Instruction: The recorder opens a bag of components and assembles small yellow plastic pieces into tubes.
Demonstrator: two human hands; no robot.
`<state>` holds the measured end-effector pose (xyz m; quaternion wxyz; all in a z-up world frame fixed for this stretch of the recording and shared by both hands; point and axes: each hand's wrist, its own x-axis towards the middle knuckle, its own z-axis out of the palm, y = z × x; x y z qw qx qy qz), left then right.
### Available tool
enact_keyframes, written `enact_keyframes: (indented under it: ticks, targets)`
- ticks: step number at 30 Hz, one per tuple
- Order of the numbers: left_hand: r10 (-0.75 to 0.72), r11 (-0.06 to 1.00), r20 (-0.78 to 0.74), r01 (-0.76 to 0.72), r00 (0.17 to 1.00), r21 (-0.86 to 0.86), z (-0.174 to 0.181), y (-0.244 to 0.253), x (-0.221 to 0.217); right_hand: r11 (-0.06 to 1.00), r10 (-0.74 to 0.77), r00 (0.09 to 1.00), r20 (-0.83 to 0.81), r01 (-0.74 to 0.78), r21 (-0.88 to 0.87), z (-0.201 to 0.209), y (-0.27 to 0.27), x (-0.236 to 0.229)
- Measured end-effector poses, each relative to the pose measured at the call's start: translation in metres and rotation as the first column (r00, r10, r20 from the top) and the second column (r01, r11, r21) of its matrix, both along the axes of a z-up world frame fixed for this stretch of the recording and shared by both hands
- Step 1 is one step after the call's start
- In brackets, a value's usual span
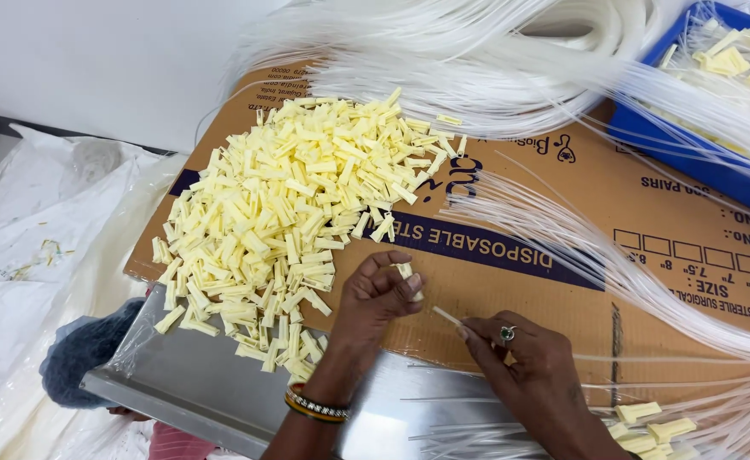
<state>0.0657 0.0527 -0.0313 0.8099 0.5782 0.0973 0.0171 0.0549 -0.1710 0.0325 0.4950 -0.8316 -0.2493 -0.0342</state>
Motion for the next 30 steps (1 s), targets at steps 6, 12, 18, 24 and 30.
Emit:
enact_keyframes:
  ticks: [6, 12, 18, 24, 30]
  targets:
    - [0.036, 0.925, -0.057, -0.054, 0.998, -0.377, 0.033, -0.041, -0.018, 0.992, -0.106, 0.987, -0.119, 0.097, -0.08, -0.008, -0.008, -0.005]
    - [0.081, 0.94, -0.004, -0.077, 0.997, -0.332, 0.032, -0.055, -0.018, 0.99, -0.139, 0.988, -0.062, 0.138, -0.017, -0.005, -0.015, -0.009]
    - [0.139, 0.972, 0.042, -0.128, 0.989, -0.195, 0.032, -0.065, -0.019, 0.982, -0.132, 0.989, 0.067, 0.139, -0.125, -0.008, -0.011, -0.004]
    - [0.146, 0.978, 0.171, -0.116, 0.974, -0.174, 0.021, -0.081, -0.026, 0.992, -0.095, 0.981, 0.17, 0.108, -0.069, -0.022, -0.011, 0.004]
    - [0.207, 0.978, 0.282, -0.207, 0.937, -0.03, 0.001, -0.073, -0.02, 0.988, 0.043, 0.988, -0.15, -0.064, -0.142, -0.032, -0.058, 0.012]
